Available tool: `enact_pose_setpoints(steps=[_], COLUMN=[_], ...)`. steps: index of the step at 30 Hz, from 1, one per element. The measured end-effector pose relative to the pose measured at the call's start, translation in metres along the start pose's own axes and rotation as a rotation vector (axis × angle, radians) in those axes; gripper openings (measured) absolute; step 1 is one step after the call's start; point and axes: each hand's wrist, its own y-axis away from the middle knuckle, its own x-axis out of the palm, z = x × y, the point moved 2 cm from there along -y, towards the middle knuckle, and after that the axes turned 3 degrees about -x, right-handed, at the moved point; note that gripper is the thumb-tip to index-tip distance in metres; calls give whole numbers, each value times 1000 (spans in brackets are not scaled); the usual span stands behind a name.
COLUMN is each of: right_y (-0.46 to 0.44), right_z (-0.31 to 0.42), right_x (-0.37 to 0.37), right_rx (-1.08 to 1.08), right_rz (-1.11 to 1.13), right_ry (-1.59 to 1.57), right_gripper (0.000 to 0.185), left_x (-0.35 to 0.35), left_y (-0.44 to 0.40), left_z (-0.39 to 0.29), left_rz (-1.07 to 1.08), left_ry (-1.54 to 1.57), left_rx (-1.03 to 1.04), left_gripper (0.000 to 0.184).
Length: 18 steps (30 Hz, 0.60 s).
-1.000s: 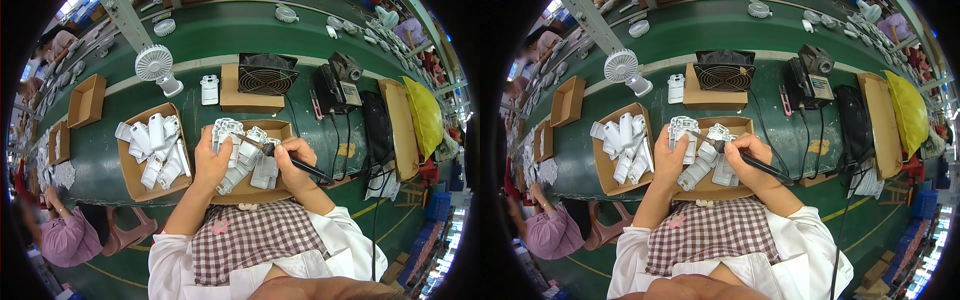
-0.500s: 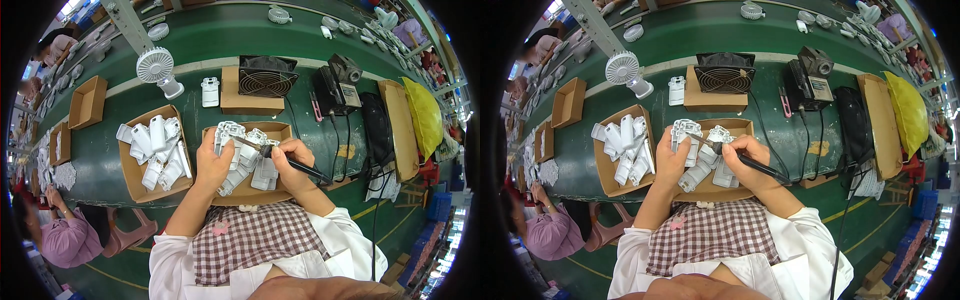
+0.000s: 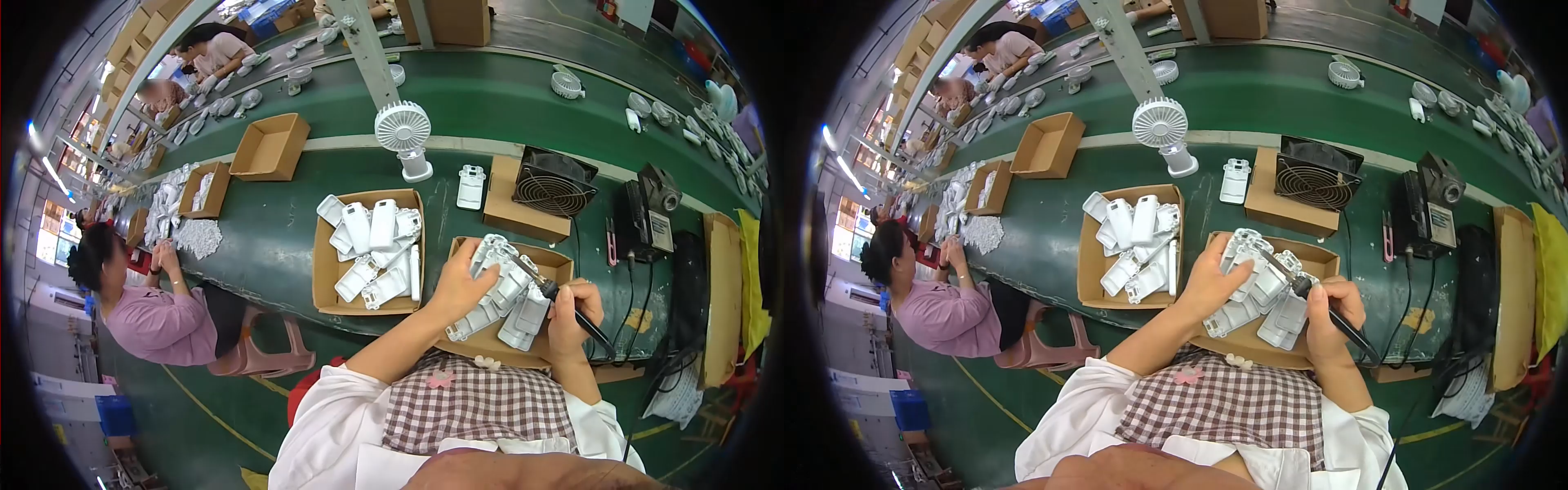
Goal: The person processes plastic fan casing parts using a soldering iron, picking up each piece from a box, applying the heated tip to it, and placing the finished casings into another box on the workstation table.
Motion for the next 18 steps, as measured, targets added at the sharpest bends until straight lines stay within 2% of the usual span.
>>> enact_pose_setpoints(steps=[2, 3, 6, 7, 8, 10, 18], right_y=[1, 1, 0, 0, 0, 0, 0], right_z=[0, 0, 0, 0, 0, 0, -1], right_x=[0, 1, 1, 1, 2, 2, 2], right_rx=[-6, -10, -21, -23, -24, -37, -46], right_rz=[-5, -8, -11, -14, -13, -6, -7], right_ry=[-9, -19, -41, -48, -49, -54, -55], right_gripper=[12, 12, 11, 11, 11, 11, 12], left_x=[1, 2, 1, 1, 1, 2, 2], left_y=[2, 4, 2, 0, 1, 4, 5], left_z=[-8, -11, -5, -2, -2, -4, -7], left_rz=[48, 27, 12, 83, 83, 158, 165], left_ry=[-50, -91, -142, -23, -23, 248, 224], left_rx=[-80, -27, 96, -7, -6, -204, -214], left_gripper=[38, 43, 42, 37, 37, 32, 29])
